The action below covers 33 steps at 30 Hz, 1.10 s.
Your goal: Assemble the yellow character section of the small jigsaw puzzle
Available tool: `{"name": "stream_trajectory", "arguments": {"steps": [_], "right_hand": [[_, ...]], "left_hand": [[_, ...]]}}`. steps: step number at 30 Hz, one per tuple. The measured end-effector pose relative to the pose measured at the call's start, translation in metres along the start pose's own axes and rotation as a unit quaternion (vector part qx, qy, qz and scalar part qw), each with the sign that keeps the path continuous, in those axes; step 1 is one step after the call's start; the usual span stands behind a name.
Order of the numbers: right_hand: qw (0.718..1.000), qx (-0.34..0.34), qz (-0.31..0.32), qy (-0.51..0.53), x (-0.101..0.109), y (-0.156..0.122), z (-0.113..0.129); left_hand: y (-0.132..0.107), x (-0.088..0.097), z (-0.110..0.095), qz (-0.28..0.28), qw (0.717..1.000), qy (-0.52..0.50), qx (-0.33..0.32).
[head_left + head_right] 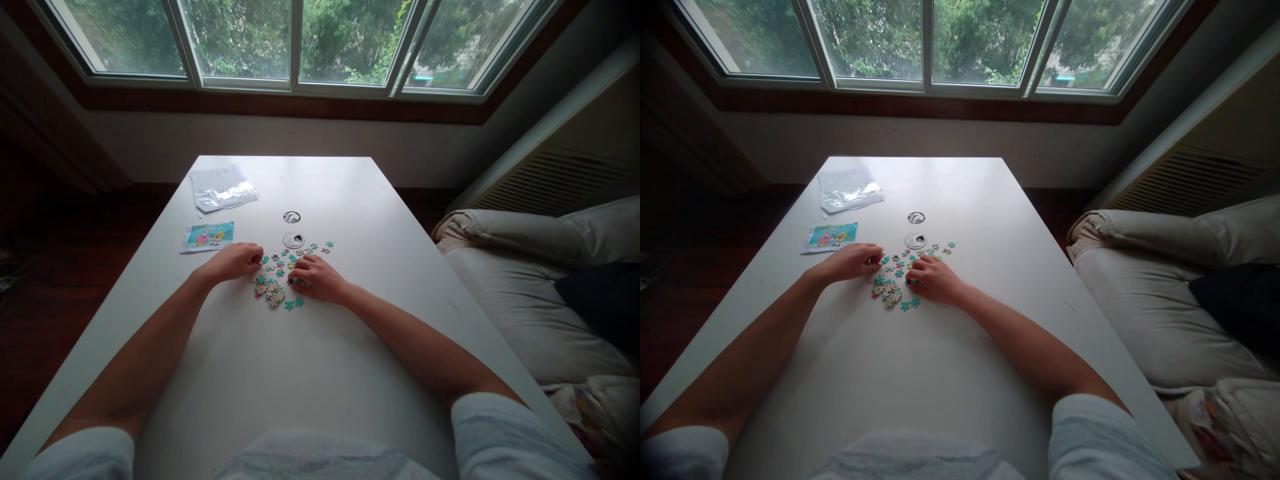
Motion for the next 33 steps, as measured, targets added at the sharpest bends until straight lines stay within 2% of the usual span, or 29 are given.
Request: {"name": "stream_trajectory", "arguments": {"steps": [4, 9, 12, 15, 20, 23, 25, 28, 30, 33], "right_hand": [[1.0, 0.001, 0.001, -0.002, 0.0, 0.0, 0.001], [1.0, 0.002, 0.0, -0.002, 0.001, 0.0, 0.001], [1.0, 0.003, -0.003, -0.001, 0.001, 0.0, 0.001], [1.0, 0.003, -0.003, -0.001, 0.001, 0.0, 0.001], [1.0, 0.001, -0.002, -0.005, 0.0, 0.0, 0.0], [1.0, -0.011, -0.003, -0.021, 0.001, 0.0, -0.003], [0.999, -0.028, -0.009, -0.039, 0.002, 0.0, -0.005], [0.998, -0.041, -0.013, -0.052, 0.006, 0.0, -0.002], [0.999, -0.028, -0.008, -0.044, 0.007, 0.002, 0.008], [0.999, 0.013, -0.001, -0.029, 0.006, 0.006, 0.028]], "left_hand": [[-0.002, 0.0, -0.002, 0.013, 1.0, -0.007, -0.006], [-0.005, -0.001, -0.006, 0.058, 0.998, -0.021, -0.014], [-0.004, -0.002, -0.006, 0.059, 0.998, -0.014, -0.018], [-0.001, -0.004, -0.007, 0.044, 0.999, 0.0, -0.018], [0.004, -0.002, -0.011, -0.019, 1.0, 0.022, -0.01], [0.003, 0.002, -0.012, -0.024, 0.999, 0.024, -0.009], [0.0, 0.005, -0.013, 0.001, 1.0, 0.017, -0.016], [-0.008, 0.006, -0.014, 0.082, 0.996, 0.003, -0.026], [-0.013, 0.007, -0.015, 0.123, 0.992, -0.001, -0.018], [-0.017, 0.008, -0.019, 0.148, 0.989, 0.012, -0.006]]}}
Point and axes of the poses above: each hand's wrist, its own y-axis towards the middle knuckle, its own x-axis out of the back of the hand, z = x × y, the point moved 6 cm from there along y, towards the middle knuckle, and after that the axes turned 3 degrees about x, right-handed, at the moved point
